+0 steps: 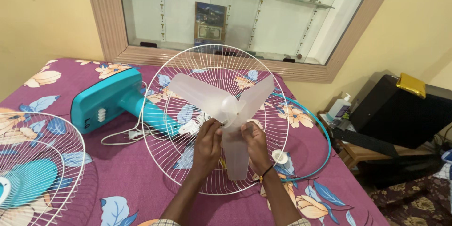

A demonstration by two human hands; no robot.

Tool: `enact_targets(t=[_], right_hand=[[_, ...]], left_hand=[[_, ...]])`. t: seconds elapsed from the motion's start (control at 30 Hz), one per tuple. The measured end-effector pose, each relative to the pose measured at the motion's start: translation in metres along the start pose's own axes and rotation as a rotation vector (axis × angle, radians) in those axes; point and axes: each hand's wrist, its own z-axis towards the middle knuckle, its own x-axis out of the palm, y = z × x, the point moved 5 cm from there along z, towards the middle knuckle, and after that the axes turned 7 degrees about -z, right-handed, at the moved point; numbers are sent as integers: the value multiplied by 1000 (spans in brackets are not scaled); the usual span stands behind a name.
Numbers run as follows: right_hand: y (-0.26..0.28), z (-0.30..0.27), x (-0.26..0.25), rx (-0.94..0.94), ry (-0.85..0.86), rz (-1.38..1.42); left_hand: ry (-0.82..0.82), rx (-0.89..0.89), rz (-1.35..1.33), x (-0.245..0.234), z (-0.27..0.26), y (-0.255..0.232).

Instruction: The person disassembles a table fan by removing the front grille, unscrewing the blade hub, and detaching the fan blades. They then use a screwdriver to remove screws from the fan motor housing.

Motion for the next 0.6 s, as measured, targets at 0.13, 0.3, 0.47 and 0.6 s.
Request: enact_targets(t=[0.13,0.3,0.47,0.6], right_hand=[[2,-2,4,35,-8,-142],[5,-5,8,-13,-12,-227],[6,-9,8,-67,-31,-246],[7,-20,13,-78,-34,-222]], left_hand=[[17,11,53,0,0,0],[6,57,52,-6,-2,-11],[-26,-89,-163,-13,-1,1],[-62,-292,-324,-14,-3,24]])
